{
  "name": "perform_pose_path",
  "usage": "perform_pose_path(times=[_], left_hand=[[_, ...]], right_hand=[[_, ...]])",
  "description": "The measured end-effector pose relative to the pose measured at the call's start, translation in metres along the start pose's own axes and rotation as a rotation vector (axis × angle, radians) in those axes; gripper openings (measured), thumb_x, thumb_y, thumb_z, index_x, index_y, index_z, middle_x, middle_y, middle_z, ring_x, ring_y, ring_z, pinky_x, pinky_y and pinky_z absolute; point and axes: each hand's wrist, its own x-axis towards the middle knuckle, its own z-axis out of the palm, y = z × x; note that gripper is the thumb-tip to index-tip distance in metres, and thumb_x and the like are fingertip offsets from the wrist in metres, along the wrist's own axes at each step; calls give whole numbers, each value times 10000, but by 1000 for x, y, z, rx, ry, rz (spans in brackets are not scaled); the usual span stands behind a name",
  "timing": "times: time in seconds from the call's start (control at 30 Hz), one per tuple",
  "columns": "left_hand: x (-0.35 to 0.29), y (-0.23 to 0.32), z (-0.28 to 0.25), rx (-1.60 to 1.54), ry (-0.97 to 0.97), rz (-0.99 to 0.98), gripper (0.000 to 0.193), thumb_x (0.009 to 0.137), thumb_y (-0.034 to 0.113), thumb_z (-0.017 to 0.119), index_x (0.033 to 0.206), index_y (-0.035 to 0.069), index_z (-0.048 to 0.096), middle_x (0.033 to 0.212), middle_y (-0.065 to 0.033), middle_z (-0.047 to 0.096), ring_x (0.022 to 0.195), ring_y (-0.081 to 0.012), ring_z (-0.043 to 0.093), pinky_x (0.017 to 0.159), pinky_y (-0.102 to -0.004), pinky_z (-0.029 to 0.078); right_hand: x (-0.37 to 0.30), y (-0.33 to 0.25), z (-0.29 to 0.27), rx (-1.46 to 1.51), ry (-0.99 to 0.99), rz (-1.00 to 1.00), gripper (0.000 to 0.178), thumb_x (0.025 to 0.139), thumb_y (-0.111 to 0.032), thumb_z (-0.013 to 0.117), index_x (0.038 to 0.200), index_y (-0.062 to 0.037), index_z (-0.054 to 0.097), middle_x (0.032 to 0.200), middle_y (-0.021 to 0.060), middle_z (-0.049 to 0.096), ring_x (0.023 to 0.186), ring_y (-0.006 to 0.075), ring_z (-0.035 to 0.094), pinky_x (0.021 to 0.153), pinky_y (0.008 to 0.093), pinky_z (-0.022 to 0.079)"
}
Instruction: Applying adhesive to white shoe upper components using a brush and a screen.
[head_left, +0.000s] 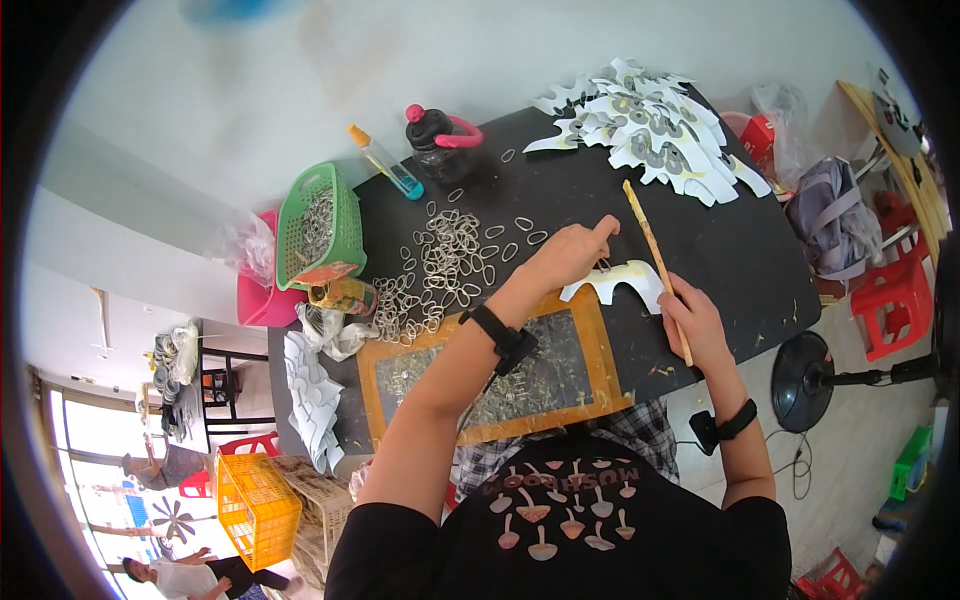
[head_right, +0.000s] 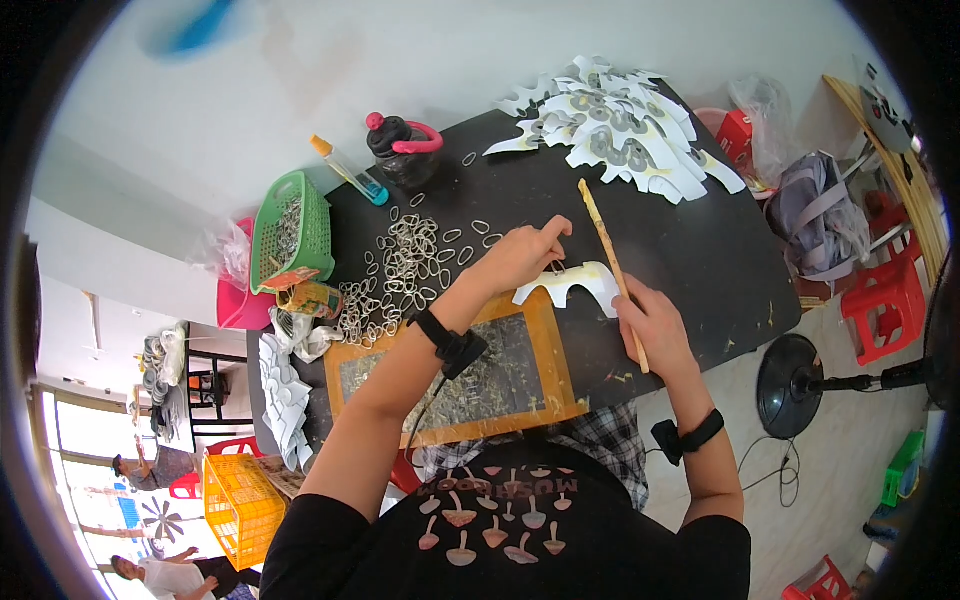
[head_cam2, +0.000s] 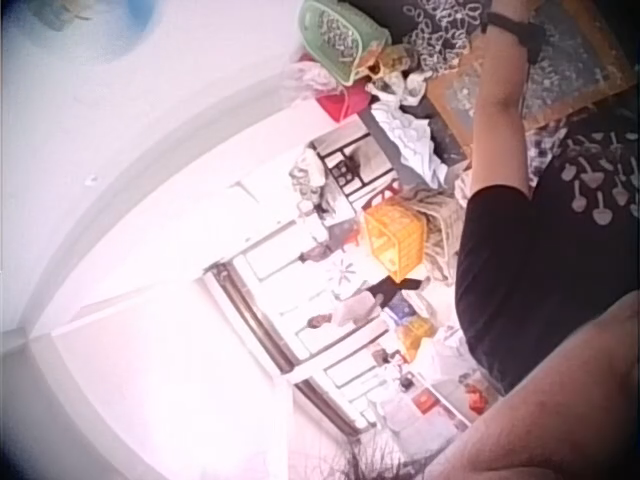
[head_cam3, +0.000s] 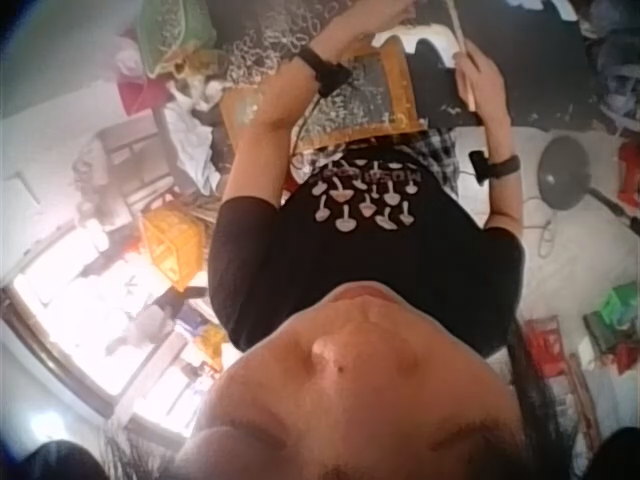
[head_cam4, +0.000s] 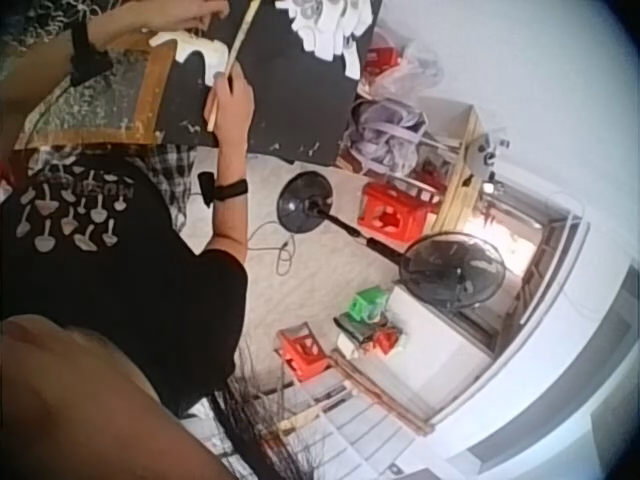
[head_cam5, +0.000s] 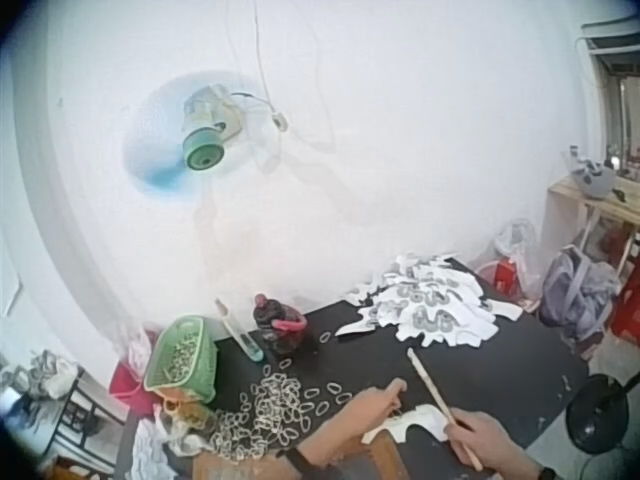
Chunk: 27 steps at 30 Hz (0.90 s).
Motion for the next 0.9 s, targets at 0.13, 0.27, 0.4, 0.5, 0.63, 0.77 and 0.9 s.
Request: perform_pose_path(times=[0.13,0.27,0.4,0.5,0.63,0.77,0.9], left_hand=[[-4,2,0,-51,-12,-34,283,834,12,563,1069,68,414,924,-145,662,834,-327,634,711,-395,494],[-6,3,-3,-63,22,24,300,811,-7,582,1056,61,422,959,-146,644,855,-318,628,728,-398,492],[-6,5,-4,-41,54,78,312,780,-20,602,1032,56,435,939,-136,610,829,-295,622,711,-389,494],[-7,6,-4,-76,46,51,310,772,-25,600,1024,52,436,945,-141,593,814,-293,620,700,-383,493],[-6,6,-3,-82,47,22,314,763,-32,592,1025,47,438,946,-149,583,812,-299,618,699,-384,492],[-6,5,-2,-85,90,38,313,755,-28,602,1010,34,432,931,-154,575,811,-308,616,700,-387,492],[-6,-2,3,-144,107,0,318,747,-37,616,1000,17,431,944,-162,578,810,-304,625,693,-372,501]], right_hand=[[2,-1,-1,-17,1,-26,296,671,52,621,928,-71,539,1166,155,569,846,316,591,722,377,490],[2,-1,0,-6,3,-34,297,669,52,622,927,-67,535,1163,157,569,846,321,590,723,377,489],[1,-1,-3,20,10,-48,315,660,57,619,939,-64,539,1160,162,570,862,333,585,742,386,483],[4,-4,-6,24,67,-70,322,662,61,610,953,-57,538,1168,176,563,918,353,570,798,398,468],[18,-19,3,132,141,19,327,695,81,584,989,-48,522,1247,205,514,1027,361,556,867,398,462],[41,-31,24,199,-14,-27,392,700,43,544,1069,-63,464,1341,195,400,1144,384,455,1008,520,317],[56,-30,36,116,-144,-47,416,699,32,556,1087,-61,440,1322,193,407,1148,360,465,1010,557,301]])
